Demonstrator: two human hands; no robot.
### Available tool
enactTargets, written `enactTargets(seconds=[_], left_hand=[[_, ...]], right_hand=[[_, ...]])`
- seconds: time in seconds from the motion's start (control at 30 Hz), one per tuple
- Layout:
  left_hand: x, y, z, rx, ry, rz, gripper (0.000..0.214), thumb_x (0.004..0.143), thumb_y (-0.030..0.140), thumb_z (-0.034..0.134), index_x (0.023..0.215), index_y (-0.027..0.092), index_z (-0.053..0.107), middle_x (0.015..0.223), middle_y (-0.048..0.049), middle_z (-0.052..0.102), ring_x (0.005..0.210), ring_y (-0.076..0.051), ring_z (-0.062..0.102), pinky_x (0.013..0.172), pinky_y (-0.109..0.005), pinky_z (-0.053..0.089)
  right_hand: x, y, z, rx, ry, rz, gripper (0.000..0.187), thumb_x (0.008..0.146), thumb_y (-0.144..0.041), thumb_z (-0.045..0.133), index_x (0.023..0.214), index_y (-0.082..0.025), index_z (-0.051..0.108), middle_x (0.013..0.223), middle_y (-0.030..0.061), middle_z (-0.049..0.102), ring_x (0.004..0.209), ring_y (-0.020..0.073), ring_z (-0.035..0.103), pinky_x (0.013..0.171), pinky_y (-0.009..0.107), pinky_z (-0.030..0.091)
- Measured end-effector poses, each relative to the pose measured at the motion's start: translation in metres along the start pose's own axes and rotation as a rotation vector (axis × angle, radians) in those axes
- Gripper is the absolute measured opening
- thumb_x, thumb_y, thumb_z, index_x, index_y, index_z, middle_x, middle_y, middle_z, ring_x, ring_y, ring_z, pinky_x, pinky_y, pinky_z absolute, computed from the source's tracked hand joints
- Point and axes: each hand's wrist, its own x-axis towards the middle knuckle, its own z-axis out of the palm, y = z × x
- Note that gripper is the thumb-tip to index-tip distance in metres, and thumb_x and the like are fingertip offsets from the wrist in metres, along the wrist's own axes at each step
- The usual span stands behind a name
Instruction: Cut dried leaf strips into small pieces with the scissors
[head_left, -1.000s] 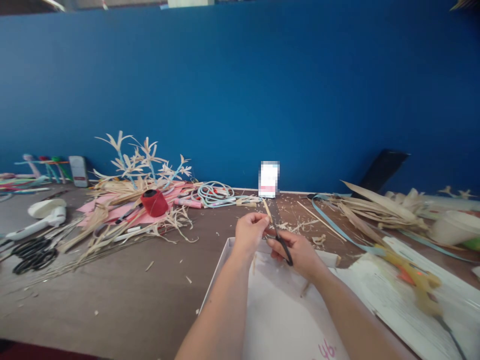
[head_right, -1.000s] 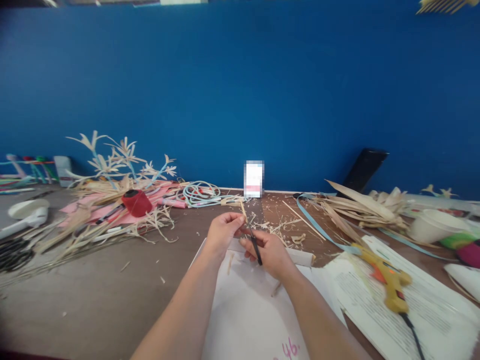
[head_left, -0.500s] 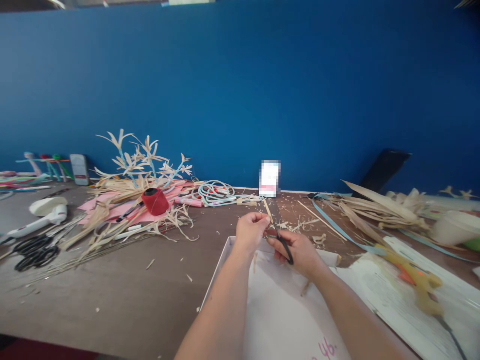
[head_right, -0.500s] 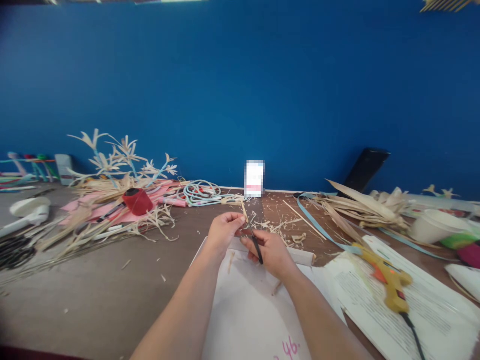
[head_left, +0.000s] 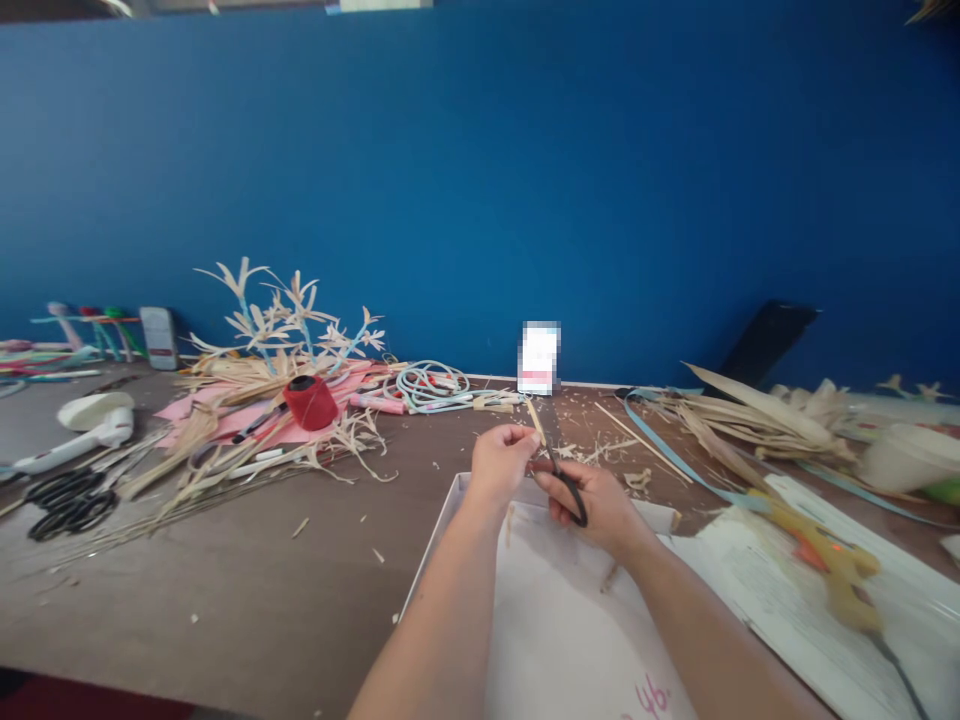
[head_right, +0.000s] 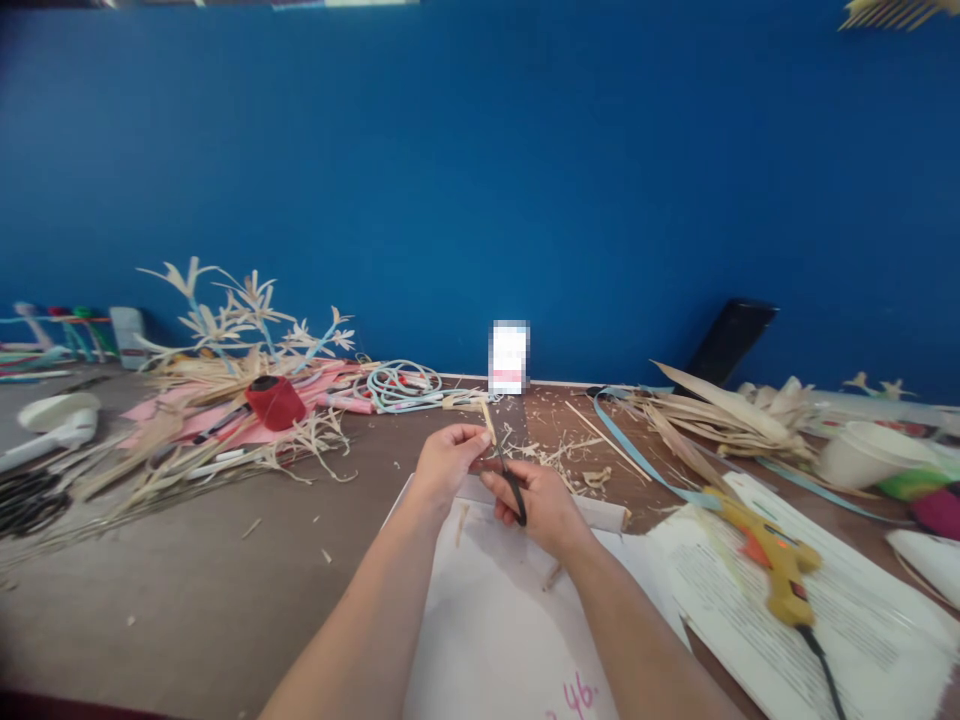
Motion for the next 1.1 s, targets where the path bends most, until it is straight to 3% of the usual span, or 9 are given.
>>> enactTargets(seconds=[0.33,0.63,0.8,0.97,1.1], left_hand=[[-0.001,-0.001,0.0,0.049,-0.081,0.075,0.018,0.064,0.03,0.063,0.071,0.013,0.063,0.06,-0.0009,0.058,0.052,-0.008,0.047,0.052,-0.019,0.038],[-0.006,-0.002,0.001,0.129,-0.245,0.025,0.02,0.062,0.033,0.066,0.07,0.015,0.063,0.064,-0.0006,0.059,0.056,-0.008,0.048,0.054,-0.02,0.039],[-0.009,-0.001,0.003,0.155,-0.332,-0.021,0.013,0.063,0.026,0.065,0.068,0.014,0.062,0.064,-0.0018,0.06,0.058,-0.009,0.052,0.058,-0.02,0.042],[-0.014,0.0,0.003,0.13,-0.44,-0.098,0.007,0.065,0.021,0.063,0.067,0.015,0.061,0.066,-0.0051,0.063,0.061,-0.011,0.058,0.059,-0.023,0.047],[-0.013,0.0,0.003,0.119,-0.431,-0.098,0.015,0.064,0.024,0.066,0.076,0.015,0.063,0.069,-0.0057,0.064,0.061,-0.011,0.058,0.059,-0.023,0.047]], right_hand=[[0.001,-0.002,-0.01,0.268,0.179,0.071,0.051,0.069,-0.048,0.062,0.107,-0.014,0.06,0.061,0.0023,0.059,0.051,0.011,0.049,0.042,0.021,0.03],[0.006,0.005,-0.017,0.401,0.352,-0.054,0.05,0.063,-0.034,0.071,0.11,-0.019,0.058,0.064,-0.0007,0.057,0.057,0.0116,0.049,0.042,0.02,0.027],[0.005,-0.001,-0.016,0.492,0.386,-0.082,0.049,0.06,-0.029,0.072,0.106,-0.02,0.058,0.07,-0.0008,0.055,0.063,0.012,0.051,0.041,0.019,0.027],[0.005,-0.003,-0.016,0.482,0.375,-0.094,0.05,0.061,-0.029,0.07,0.108,-0.02,0.056,0.073,-0.0014,0.054,0.054,0.0091,0.048,0.046,0.021,0.036],[0.006,0.002,-0.019,0.411,0.369,-0.138,0.05,0.062,-0.03,0.068,0.11,-0.021,0.055,0.078,-0.0002,0.056,0.055,0.0096,0.049,0.05,0.023,0.038]])
